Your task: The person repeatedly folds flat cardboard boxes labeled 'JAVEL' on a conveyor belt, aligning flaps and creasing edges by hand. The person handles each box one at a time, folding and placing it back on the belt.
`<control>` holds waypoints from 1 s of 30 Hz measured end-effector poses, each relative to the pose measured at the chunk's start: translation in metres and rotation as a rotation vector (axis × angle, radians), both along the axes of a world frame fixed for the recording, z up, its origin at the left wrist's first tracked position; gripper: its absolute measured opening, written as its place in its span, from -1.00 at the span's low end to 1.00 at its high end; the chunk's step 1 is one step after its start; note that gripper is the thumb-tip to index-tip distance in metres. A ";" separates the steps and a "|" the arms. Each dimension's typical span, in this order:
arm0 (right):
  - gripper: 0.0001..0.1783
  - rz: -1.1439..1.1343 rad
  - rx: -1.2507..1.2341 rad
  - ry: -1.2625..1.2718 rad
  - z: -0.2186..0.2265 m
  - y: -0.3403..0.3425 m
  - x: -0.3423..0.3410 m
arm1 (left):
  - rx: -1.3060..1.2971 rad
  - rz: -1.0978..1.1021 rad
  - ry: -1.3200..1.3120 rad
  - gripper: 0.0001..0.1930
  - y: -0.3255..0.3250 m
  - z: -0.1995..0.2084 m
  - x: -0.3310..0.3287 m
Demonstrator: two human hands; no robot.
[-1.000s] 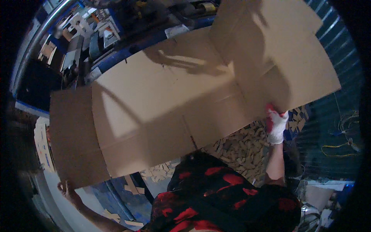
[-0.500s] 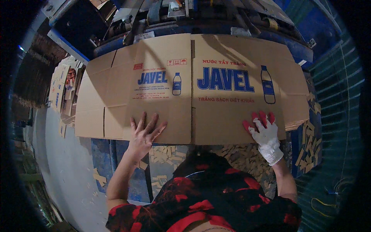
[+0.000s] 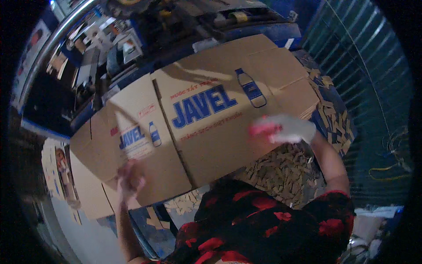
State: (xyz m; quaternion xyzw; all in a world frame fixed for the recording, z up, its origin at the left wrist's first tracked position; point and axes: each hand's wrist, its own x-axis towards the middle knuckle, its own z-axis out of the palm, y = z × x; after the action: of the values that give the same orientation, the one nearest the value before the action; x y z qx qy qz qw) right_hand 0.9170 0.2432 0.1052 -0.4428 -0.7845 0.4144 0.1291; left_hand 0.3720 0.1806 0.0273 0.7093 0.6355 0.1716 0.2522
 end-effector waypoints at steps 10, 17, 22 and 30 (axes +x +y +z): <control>-0.63 -0.936 0.629 -0.728 -0.077 0.119 -0.025 | 0.101 0.779 0.285 -0.31 0.115 -0.035 -0.004; -0.68 -0.918 0.718 -0.787 -0.080 0.119 -0.027 | 0.212 0.680 0.366 -0.32 0.117 -0.034 -0.004; -0.87 -0.791 1.019 -0.801 -0.128 0.121 -0.001 | 0.127 0.767 0.279 -0.41 0.112 -0.034 0.003; -0.68 -0.741 0.929 -0.862 -0.091 0.114 -0.014 | 0.095 0.754 0.357 -0.41 0.105 -0.016 0.026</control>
State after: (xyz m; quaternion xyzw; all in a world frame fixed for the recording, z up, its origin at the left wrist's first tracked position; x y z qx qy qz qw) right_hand 0.9025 0.3574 0.0143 -0.7023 -0.6593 -0.2428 0.1151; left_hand 0.3981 0.2856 0.0115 0.4563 0.8758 0.1554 0.0246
